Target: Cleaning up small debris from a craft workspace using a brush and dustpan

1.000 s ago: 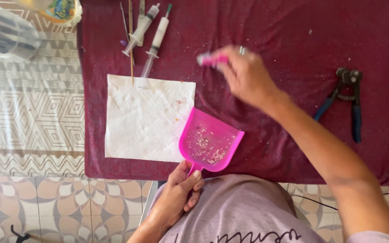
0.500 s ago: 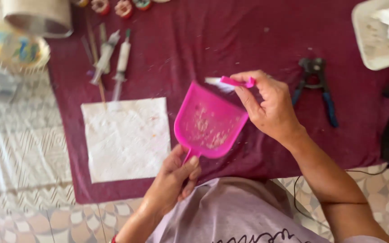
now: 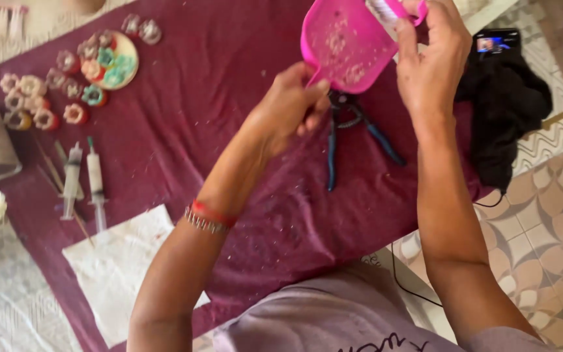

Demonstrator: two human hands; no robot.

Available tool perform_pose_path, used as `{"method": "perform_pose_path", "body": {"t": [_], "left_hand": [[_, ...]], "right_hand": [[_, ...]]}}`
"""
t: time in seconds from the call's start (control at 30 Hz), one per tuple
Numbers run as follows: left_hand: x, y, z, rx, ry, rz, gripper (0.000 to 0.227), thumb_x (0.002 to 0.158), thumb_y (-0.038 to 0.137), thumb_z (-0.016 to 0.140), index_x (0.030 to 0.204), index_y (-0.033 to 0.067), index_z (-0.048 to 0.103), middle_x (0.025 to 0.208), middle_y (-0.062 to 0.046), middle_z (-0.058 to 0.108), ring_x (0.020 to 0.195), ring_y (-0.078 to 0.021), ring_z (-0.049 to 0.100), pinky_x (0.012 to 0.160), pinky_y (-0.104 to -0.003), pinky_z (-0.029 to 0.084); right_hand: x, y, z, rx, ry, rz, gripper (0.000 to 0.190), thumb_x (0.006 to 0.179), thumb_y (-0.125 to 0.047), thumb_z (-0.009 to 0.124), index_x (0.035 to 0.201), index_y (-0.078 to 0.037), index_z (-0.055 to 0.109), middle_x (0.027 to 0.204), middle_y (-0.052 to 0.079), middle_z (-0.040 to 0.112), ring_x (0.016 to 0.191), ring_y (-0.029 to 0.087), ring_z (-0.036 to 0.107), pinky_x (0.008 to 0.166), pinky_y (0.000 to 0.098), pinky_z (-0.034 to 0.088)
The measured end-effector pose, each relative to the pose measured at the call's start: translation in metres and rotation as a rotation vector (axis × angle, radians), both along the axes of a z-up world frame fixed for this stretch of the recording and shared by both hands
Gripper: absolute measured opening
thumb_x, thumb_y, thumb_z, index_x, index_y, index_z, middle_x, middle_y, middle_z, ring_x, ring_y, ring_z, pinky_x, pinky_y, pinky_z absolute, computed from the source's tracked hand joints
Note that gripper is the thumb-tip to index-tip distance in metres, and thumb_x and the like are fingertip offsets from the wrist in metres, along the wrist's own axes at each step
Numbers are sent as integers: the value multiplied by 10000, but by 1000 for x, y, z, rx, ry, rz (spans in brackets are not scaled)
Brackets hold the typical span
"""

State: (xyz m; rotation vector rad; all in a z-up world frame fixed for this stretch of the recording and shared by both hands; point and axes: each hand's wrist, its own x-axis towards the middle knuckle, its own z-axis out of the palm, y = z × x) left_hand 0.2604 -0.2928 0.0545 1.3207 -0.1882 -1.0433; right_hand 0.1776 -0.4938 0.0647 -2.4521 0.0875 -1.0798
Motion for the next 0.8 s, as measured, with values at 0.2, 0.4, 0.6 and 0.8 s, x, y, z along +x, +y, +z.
{"method": "perform_pose_path", "body": {"t": [0.2,0.4,0.6,0.8], "left_hand": [[44,-75,3,202,-55,-117,92,1042,53,478,1121,36,521,632,-29,550,392,-71,479,270,-186,309],[75,-132,-35,368,-125,-266,367,1022,80,465,670,47,566,510,-78,584,355,-98,512,265,-196,336],[99,-179,-68,495,-178,-554,290,913,130,451,650,49,544,530,-59,540,407,-103,446,306,-201,228],[89,-189,-45,560,-952,-951,201,827,76,576,627,74,589,519,-36,592,459,-155,551,422,-317,368]], "right_hand": [[-8,-51,-29,40,-13,-89,72,976,53,689,1039,31,715,934,146,641,781,286,600,679,399,466],[-7,-59,-48,264,-90,-84,121,980,138,684,970,18,674,857,84,635,741,168,551,648,326,462],[-6,-62,-55,302,-68,-159,177,922,154,631,934,-23,623,789,39,598,660,137,579,601,307,471],[-12,-59,-47,126,-53,-211,140,923,131,666,925,12,591,837,115,608,664,220,618,599,331,528]]}}
